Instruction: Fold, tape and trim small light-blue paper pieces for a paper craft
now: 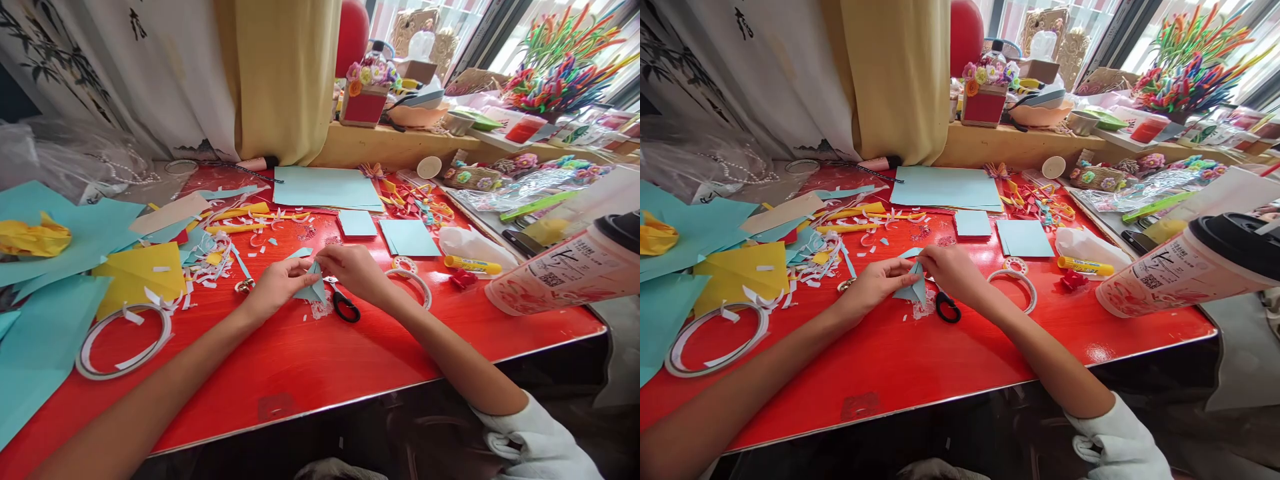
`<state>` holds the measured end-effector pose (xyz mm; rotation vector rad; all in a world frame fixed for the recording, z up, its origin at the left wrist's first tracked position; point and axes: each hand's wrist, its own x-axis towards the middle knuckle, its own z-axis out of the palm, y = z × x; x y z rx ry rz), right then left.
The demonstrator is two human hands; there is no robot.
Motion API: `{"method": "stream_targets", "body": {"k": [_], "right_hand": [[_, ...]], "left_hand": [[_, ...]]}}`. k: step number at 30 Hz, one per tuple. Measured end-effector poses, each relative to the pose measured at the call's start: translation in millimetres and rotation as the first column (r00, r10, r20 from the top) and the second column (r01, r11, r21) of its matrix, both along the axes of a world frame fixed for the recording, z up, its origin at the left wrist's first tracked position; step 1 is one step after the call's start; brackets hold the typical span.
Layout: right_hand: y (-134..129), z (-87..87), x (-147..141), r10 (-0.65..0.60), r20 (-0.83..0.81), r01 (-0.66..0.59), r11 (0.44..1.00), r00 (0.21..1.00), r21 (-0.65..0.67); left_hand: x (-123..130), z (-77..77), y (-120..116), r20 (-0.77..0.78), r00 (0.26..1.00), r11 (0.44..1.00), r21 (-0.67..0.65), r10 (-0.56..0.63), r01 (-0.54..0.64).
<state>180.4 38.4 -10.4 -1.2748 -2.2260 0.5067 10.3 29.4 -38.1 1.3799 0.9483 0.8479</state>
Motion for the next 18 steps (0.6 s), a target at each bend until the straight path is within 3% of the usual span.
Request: {"method": "stream_targets", "body": {"k": [2, 7, 14, 18], "right_hand": [[0.6, -1.2, -0.7, 0.017, -0.02, -0.017, 1.0, 1.0, -0.013], [4.9, -3.4, 3.3, 0.07, -0.296, -0.154, 0.949, 0.953, -0.273], [3.0, -4.0, 2.1, 0.003, -0.301, -0.08, 0.967, 0.954, -0.241], [4.5, -3.6, 2.7, 0.013, -0.342, -0.14, 0.926, 0.939, -0.35]], "left_hand": [[-1.1, -1.1, 0.3, -0.007, 1.0, 1.0, 0.006, -0.023, 0.023], [-1.5, -1.1, -1.5, -0.037, 0.999, 0.999, 0.032, 0.009, -0.008], [0.3, 4.0, -3.9, -0.075, 0.995, 0.997, 0.03, -0.063, 0.065], [0.5, 3.7, -4.1, -0.102, 0.995, 0.999, 0.047, -0.018, 0.023]]}}
